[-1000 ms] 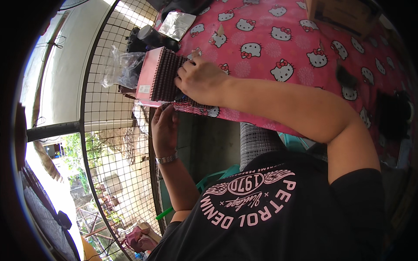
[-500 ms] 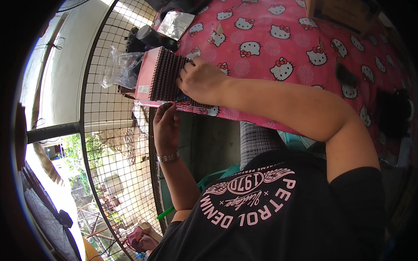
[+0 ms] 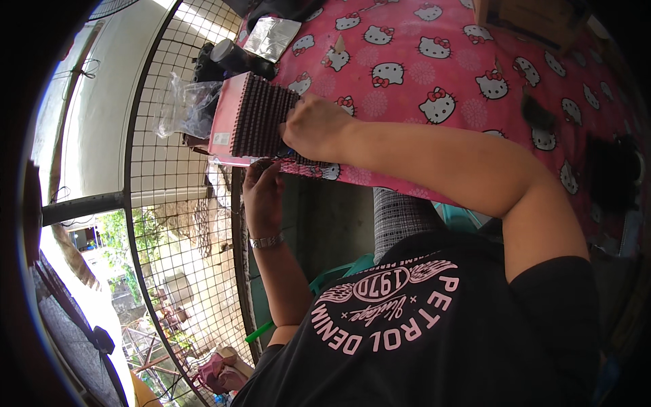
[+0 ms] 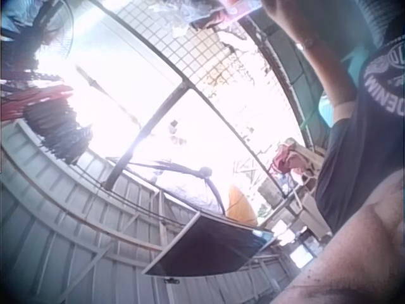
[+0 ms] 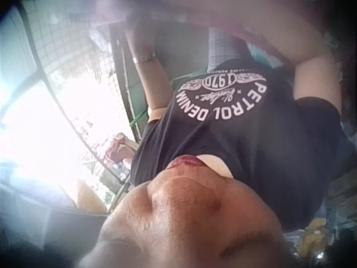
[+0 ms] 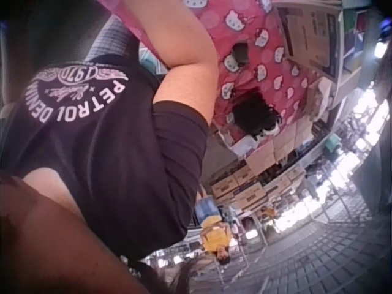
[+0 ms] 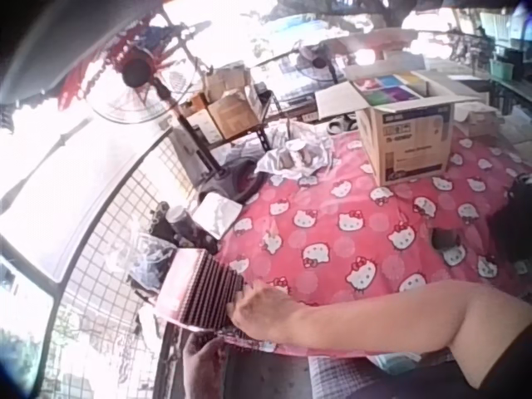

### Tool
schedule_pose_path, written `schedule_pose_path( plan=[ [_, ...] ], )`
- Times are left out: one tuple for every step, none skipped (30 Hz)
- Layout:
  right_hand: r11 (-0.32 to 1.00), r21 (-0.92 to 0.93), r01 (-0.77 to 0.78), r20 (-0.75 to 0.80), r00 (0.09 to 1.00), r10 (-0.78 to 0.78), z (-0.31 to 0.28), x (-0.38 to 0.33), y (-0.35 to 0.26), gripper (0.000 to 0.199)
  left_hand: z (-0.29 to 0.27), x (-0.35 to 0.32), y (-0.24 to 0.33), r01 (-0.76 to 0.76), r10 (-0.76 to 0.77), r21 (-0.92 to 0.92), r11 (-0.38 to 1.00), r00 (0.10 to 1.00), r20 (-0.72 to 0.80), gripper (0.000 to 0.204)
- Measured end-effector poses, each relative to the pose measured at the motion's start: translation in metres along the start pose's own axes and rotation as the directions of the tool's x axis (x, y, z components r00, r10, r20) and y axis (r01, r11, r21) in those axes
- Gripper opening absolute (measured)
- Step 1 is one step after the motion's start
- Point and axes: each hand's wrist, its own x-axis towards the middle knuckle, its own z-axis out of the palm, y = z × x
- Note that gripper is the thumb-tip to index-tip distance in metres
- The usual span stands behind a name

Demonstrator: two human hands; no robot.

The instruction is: The person organizes stacks of small red notebooks and then places larger colored notebooks into a cardboard shipping box.

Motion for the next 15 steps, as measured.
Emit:
schedule_pose_path(
  plan=[
    [0.998,0.044,-0.034,0.058,0.998,0.032,0.001,0.001,0.0,0.014,-0.002,0.003,-0.002,-0.008,0.007,0.024,1.0,1.0,0.026,0.018],
    [0.994,0.086,-0.071,0.118,0.991,0.061,0.002,0.001,0.001,0.014,-0.004,0.003,-0.003,-0.012,0.012,0.005,1.0,1.0,0.017,0.018],
    [0.993,0.094,-0.072,0.058,0.996,0.067,0.003,0.0,0.002,0.014,-0.006,0.003,-0.004,-0.016,0.016,-0.014,1.0,1.0,0.008,0.019],
    [0.992,0.101,-0.075,-0.001,0.997,0.075,0.007,-0.005,0.005,0.014,-0.006,0.004,-0.005,-0.018,0.018,-0.035,0.999,1.0,0.001,0.02],
    [0.991,0.108,-0.077,-0.059,0.995,0.083,0.011,-0.008,0.008,0.014,-0.006,0.003,-0.005,-0.02,0.021,-0.059,0.998,1.0,0.004,0.02],
    [0.997,0.056,-0.047,-0.145,0.988,0.055,0.016,-0.01,0.011,0.014,-0.004,0.003,-0.003,-0.022,0.023,-0.083,0.996,1.0,0.008,0.02],
    [1.0,0.004,-0.021,-0.227,0.974,0.021,0.017,-0.011,0.013,0.014,-0.003,0.002,-0.003,-0.023,0.024,-0.106,0.994,1.0,0.009,0.021],
    [0.999,-0.05,0.001,-0.305,0.952,-0.016,0.018,-0.012,0.014,0.014,-0.001,0.002,-0.004,-0.009,0.009,-0.086,0.996,1.0,-0.002,0.021],
    [0.998,-0.062,0.013,-0.266,0.964,-0.029,0.019,-0.012,0.013,0.014,0.002,0.002,-0.006,0.005,-0.006,-0.066,0.998,1.0,-0.013,0.02],
    [0.997,-0.071,0.029,-0.23,0.972,-0.045,0.016,-0.009,0.008,0.014,0.003,0.001,-0.006,0.016,-0.017,-0.045,0.999,0.999,-0.028,0.02],
    [0.996,-0.081,0.046,-0.193,0.979,-0.061,0.013,-0.006,0.004,0.014,0.0,0.003,-0.008,-0.003,0.003,-0.017,1.0,1.0,0.001,0.02],
    [1.0,-0.004,0.019,-0.052,0.998,-0.019,0.009,-0.002,0.002,0.014,-0.005,0.005,-0.012,-0.022,0.022,0.011,1.0,0.999,0.03,0.02],
    [0.998,0.066,-0.02,0.095,0.995,0.014,0.007,0.001,0.002,0.014,-0.007,0.007,-0.014,-0.04,0.038,0.037,0.998,0.997,0.063,0.02],
    [0.989,0.129,-0.069,0.242,0.97,0.036,0.006,0.003,0.002,0.014,-0.008,0.007,-0.015,-0.032,0.031,0.027,0.999,0.999,0.045,0.02],
    [0.986,0.14,-0.085,0.193,0.98,0.057,0.007,0.002,0.003,0.014,-0.01,0.007,-0.015,-0.024,0.024,0.017,1.0,0.999,0.027,0.021]
  ],
)
